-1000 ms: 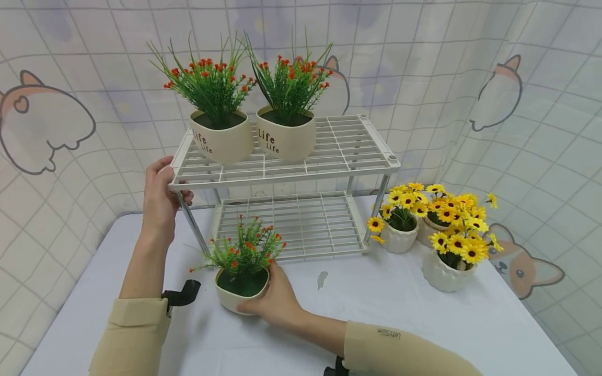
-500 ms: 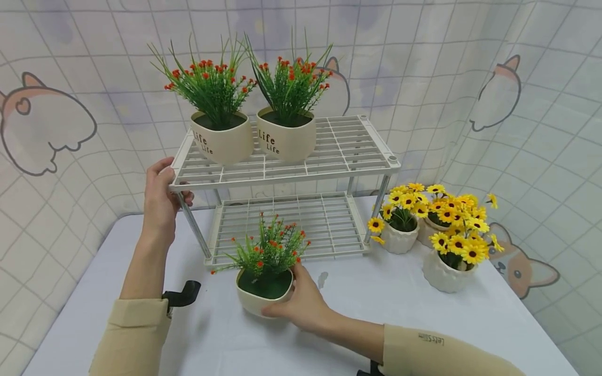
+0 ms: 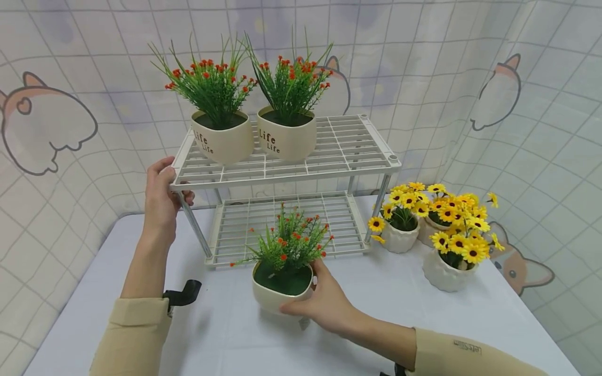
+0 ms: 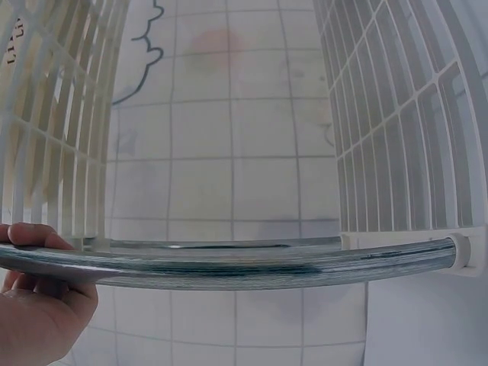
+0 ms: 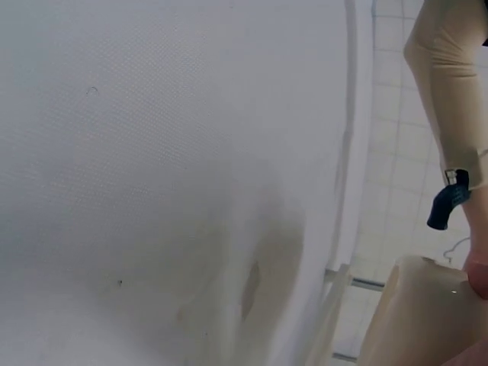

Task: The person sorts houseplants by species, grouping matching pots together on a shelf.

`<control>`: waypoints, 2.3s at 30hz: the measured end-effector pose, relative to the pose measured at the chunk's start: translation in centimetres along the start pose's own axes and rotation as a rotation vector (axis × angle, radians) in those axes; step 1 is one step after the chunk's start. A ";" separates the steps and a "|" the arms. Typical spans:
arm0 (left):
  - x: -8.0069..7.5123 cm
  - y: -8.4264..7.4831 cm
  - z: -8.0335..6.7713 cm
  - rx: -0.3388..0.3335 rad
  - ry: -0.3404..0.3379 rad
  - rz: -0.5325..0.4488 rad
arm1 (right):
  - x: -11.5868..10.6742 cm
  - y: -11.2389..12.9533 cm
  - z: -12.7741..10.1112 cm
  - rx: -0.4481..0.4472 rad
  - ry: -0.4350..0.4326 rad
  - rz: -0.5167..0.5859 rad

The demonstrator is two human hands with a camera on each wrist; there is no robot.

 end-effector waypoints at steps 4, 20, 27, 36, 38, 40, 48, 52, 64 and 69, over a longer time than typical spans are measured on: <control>0.0 0.0 0.0 0.002 0.005 -0.006 | -1.0 0.4 -0.3 0.006 -0.037 0.020; -0.1 0.0 0.0 -0.009 0.000 0.004 | -6.4 3.1 -2.0 0.045 -0.122 0.073; -0.1 0.1 0.0 -0.006 0.001 0.008 | -8.2 4.5 -3.0 0.053 -0.139 0.065; 0.0 0.1 0.1 0.010 0.003 0.010 | -10.2 6.5 -4.2 -0.020 -0.161 0.080; 0.0 0.1 0.1 0.010 0.001 0.015 | -10.5 7.0 -4.3 -0.057 -0.175 0.087; 0.1 0.1 0.1 0.008 -0.001 0.010 | -10.9 7.6 -4.4 -0.097 -0.190 0.089; 0.0 0.1 0.0 0.000 -0.007 0.004 | -12.2 10.0 -4.6 -0.175 -0.205 0.076; 0.0 0.1 0.0 0.000 -0.011 -0.002 | -12.7 11.6 -4.6 -0.222 -0.211 0.102; -0.2 0.2 0.0 0.006 -0.023 -0.018 | -14.0 15.7 -3.3 -0.289 -0.251 0.092; -0.1 0.2 0.0 0.006 -0.020 -0.020 | -14.8 16.9 -2.4 -0.286 -0.293 0.118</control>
Point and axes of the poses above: each hand's wrist, its own z-axis towards the middle knuckle, its own x-axis out of the palm, y = z × x, the point moved 2 cm from there along z, towards the middle knuckle, and after that the axes turned 7 degrees about x, right-handed, at the moved point
